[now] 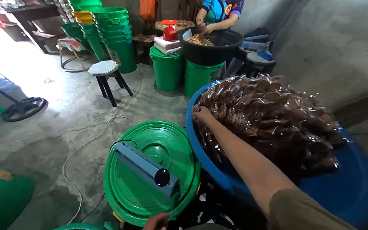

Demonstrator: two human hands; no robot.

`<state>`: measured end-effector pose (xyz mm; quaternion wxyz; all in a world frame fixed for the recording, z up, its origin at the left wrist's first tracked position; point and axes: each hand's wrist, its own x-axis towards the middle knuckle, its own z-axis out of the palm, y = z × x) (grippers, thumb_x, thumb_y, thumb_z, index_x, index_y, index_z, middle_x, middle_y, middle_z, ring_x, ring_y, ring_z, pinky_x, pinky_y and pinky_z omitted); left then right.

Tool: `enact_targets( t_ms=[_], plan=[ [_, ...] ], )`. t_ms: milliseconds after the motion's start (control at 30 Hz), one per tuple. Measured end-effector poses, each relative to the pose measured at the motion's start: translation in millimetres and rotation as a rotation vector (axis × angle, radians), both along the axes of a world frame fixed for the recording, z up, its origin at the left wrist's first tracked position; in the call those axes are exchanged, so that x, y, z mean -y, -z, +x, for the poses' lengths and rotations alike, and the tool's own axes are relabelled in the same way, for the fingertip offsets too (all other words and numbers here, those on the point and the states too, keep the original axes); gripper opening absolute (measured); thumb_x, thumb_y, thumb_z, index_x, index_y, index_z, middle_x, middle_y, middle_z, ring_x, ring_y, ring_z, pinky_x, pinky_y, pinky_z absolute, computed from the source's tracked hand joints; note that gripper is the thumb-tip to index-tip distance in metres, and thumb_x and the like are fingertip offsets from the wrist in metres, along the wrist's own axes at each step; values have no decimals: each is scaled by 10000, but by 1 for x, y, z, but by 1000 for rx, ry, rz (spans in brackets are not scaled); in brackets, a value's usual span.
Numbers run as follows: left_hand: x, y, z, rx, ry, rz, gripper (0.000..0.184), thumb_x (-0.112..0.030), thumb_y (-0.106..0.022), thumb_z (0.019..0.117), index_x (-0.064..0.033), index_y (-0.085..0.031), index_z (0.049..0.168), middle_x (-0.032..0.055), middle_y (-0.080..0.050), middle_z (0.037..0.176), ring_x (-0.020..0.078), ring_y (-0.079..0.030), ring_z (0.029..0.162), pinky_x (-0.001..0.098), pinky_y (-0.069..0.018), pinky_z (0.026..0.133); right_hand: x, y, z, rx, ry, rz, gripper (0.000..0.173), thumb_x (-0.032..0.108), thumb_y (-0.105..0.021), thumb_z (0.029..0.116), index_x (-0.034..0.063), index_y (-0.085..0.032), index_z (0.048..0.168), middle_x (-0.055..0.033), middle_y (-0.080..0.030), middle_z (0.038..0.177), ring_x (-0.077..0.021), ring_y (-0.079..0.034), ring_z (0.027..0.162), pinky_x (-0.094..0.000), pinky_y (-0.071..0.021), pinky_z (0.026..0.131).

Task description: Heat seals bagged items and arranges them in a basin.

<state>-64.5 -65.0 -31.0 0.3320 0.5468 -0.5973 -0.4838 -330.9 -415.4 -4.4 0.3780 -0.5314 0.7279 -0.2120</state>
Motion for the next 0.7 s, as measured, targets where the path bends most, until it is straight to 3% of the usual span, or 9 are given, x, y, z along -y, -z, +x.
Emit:
enact_targets(
  t_ms=[100,200,300,367,433,500,567,633,700],
  plan=[
    [27,-6,-26,-380,93,174,474,-224,-392,1074,126,-446,1390,134,-679,1189,180,-676,1069,385,-550,965,-92,-10,6,166,-88,-392,531,189,-674,972,-29,-479,1416,-245,-659,1215,-314,-673,1096,-479,-549,963],
    [56,3,-51,-792,141,488,892,-690,-391,985,-82,-133,1585,109,-669,1316,275,-678,1166,452,-553,991,-204,10,24,203,-345,-613,423,139,-661,952,-98,-568,1290,-221,-703,1095,-259,-711,980,-410,-589,874],
    [69,18,-67,-1046,-95,679,479,-457,-221,1087,-158,-534,1293,58,-739,993,204,-730,863,374,-620,754,-260,34,30,219,-681,-568,495,36,-767,807,-93,-625,1263,-295,-669,1113,-416,-686,1006,-533,-571,893],
    [71,22,-67,-1009,-245,673,405,-314,-208,1094,-140,-547,1231,28,-708,890,148,-697,736,319,-607,660,-268,31,25,296,-771,-353,632,100,-808,829,-90,-545,1371,-343,-573,1287,-447,-602,1177,-524,-509,1018],
    [65,27,-60,-792,-283,514,392,-207,-367,1035,-104,-379,1413,-1,-641,1013,88,-665,797,282,-589,694,-267,14,24,531,-702,21,610,117,-712,924,-90,-471,1445,-297,-468,1470,-339,-517,1335,-422,-455,1102],
    [60,34,-50,-588,-263,383,579,-199,-529,964,-40,-325,1483,61,-609,1149,111,-662,895,314,-590,753,-263,9,35,780,-438,330,416,132,-479,1042,-66,-469,1407,-168,-579,1341,-186,-615,1151,-354,-532,966],
    [55,38,-43,-490,-238,308,642,-218,-642,913,-19,-364,1456,102,-604,1207,127,-661,974,331,-588,831,-255,20,51,811,-177,434,289,188,-402,1106,-19,-545,1248,-59,-650,1022,-117,-664,862,-311,-580,781],
    [51,38,-42,-472,-272,276,657,-175,-673,883,-12,-354,1434,119,-587,1218,129,-652,1007,317,-580,851,-245,37,69,672,-149,330,225,156,-399,1105,-5,-556,1094,6,-542,797,-58,-543,642,-239,-501,614],
    [53,40,-39,-440,-409,260,629,-98,-665,894,4,-358,1434,174,-571,1238,188,-643,1021,360,-573,843,-227,46,86,426,-284,123,270,129,-415,1093,-67,-597,1057,-62,-550,842,-90,-508,706,-265,-454,671]
  ],
)
